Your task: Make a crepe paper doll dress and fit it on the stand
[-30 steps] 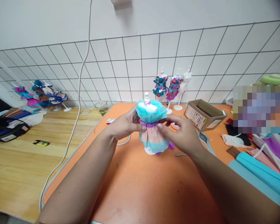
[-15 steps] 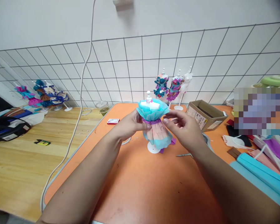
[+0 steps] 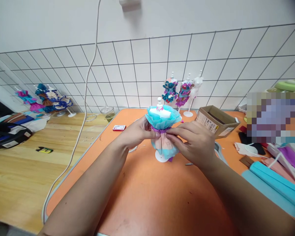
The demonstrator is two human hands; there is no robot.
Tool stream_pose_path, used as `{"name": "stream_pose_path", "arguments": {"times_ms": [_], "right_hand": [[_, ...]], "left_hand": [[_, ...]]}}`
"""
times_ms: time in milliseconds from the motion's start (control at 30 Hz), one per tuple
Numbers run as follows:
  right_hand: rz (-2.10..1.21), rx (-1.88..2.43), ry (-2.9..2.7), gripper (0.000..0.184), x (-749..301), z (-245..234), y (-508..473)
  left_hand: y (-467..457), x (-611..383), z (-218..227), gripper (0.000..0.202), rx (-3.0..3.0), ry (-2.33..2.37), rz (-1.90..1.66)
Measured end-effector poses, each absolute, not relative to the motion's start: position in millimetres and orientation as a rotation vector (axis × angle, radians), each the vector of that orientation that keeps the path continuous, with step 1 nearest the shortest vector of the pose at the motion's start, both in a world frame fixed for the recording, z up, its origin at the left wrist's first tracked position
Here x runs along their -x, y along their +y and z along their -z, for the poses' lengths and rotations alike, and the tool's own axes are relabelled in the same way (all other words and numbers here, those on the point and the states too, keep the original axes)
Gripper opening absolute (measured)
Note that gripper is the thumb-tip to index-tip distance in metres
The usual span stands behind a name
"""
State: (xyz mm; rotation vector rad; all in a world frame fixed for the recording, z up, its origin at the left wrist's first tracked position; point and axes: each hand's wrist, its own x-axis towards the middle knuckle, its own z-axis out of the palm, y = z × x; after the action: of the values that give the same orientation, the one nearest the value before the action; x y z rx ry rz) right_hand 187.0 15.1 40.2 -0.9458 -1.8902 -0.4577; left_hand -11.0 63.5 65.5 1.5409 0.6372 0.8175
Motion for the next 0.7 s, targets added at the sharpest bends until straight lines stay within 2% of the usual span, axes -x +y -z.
{"name": "stream_pose_path", "arguments": {"times_ms": [200,400,600,700], "right_hand": [[0.527,0.983,-1.905,0.008,-185.4,-39.0,13.9],[0.422,1.011,-1.910,0.011,-184.6,-41.2,13.5],[0.470,1.043,-1.927,0.014,-184.8,-42.8,11.7],[0.499,1.063,-1.909,0.014,-183.3,-41.7,11.8]], "left_hand": [[64.7,10.0,-62.3,0.039,-1.582,0.625,-0.783],[65.0,9.1,-61.9,0.034,-1.584,0.599,-0.781],[62.6,8.2,-66.3,0.051,-1.494,0.444,-0.758],[60.9,5.5,-64.8,0.047,-1.511,0.522,-0.786]]}}
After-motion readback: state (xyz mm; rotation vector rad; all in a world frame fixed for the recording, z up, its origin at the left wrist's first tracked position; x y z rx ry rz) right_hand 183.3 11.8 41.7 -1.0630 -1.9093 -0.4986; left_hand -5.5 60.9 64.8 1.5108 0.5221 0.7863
